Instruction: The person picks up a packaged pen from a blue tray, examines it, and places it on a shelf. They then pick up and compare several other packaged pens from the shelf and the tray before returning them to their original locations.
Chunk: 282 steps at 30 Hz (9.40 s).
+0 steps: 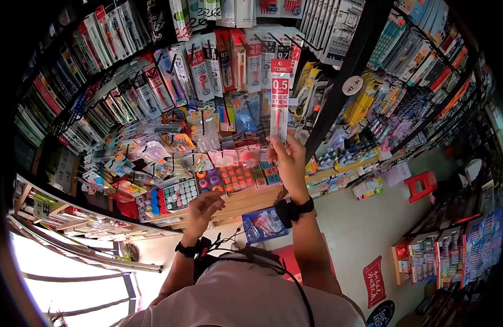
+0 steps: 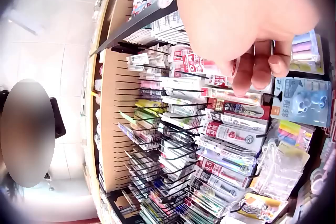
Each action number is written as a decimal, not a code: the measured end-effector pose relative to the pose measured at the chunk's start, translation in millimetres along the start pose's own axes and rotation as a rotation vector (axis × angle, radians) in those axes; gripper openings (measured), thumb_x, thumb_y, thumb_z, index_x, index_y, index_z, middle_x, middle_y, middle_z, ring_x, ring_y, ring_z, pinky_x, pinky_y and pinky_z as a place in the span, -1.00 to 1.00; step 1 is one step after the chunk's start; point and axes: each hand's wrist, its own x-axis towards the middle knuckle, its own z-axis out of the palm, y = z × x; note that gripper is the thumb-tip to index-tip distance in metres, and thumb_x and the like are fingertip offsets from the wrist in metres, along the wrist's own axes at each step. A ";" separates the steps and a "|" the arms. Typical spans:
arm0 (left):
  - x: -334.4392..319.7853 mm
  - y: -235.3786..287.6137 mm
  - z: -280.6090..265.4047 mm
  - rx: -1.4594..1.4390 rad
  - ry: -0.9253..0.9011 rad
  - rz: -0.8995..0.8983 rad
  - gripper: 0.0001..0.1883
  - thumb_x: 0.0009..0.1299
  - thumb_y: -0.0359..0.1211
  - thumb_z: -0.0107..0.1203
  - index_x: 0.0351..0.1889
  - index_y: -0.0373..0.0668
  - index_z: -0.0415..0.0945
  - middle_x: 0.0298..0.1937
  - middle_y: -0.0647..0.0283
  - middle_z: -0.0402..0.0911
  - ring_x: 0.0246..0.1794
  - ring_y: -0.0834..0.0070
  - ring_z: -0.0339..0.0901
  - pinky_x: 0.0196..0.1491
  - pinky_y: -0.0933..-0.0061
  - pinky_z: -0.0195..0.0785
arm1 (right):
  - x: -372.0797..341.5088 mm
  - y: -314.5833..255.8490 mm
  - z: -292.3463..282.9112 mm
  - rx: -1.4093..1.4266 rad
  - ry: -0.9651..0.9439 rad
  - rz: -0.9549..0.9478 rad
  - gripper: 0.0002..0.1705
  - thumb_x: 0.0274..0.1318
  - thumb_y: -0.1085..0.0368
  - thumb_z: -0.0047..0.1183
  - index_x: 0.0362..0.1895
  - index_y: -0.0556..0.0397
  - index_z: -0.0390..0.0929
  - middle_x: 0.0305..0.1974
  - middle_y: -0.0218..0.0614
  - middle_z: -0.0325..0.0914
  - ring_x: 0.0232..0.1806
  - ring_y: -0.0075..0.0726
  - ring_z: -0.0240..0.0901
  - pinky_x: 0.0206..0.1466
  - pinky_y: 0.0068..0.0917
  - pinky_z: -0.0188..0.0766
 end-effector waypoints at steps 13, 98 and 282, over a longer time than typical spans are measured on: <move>-2.4 -2.8 -0.9 -0.030 0.002 -0.038 -0.73 0.44 -0.52 0.12 0.08 -0.40 0.49 -0.21 0.17 0.67 -0.19 0.50 0.60 -0.07 0.49 0.46 | 0.2 11.3 10.6 -0.034 -0.111 -0.004 -0.71 0.40 0.21 0.01 -0.16 0.25 0.53 -0.55 -0.38 0.44 -0.55 -0.56 0.35 -0.44 -0.56 0.22; -35.9 -2.6 -47.6 -0.009 0.146 -0.009 -0.76 0.45 -0.45 0.15 0.02 -0.35 0.55 -0.20 0.22 0.68 -0.17 0.55 0.61 -0.09 0.52 0.45 | -10.0 1.7 175.0 0.249 -0.454 0.150 -0.61 0.44 0.10 -0.08 -0.44 0.07 0.38 -0.64 -0.40 0.34 -0.64 -0.59 0.23 -0.55 -0.57 0.13; 25.1 -128.6 75.0 0.837 -0.703 -0.122 -0.88 0.37 -0.50 0.17 -0.15 -0.29 0.54 -0.43 0.15 0.63 -0.48 0.41 0.59 -0.37 0.40 0.45 | -231.4 159.3 -133.4 -0.908 -0.233 0.149 -0.24 -0.14 0.08 0.42 0.14 0.19 0.45 0.08 0.04 0.50 0.16 0.12 0.42 0.17 -0.10 0.36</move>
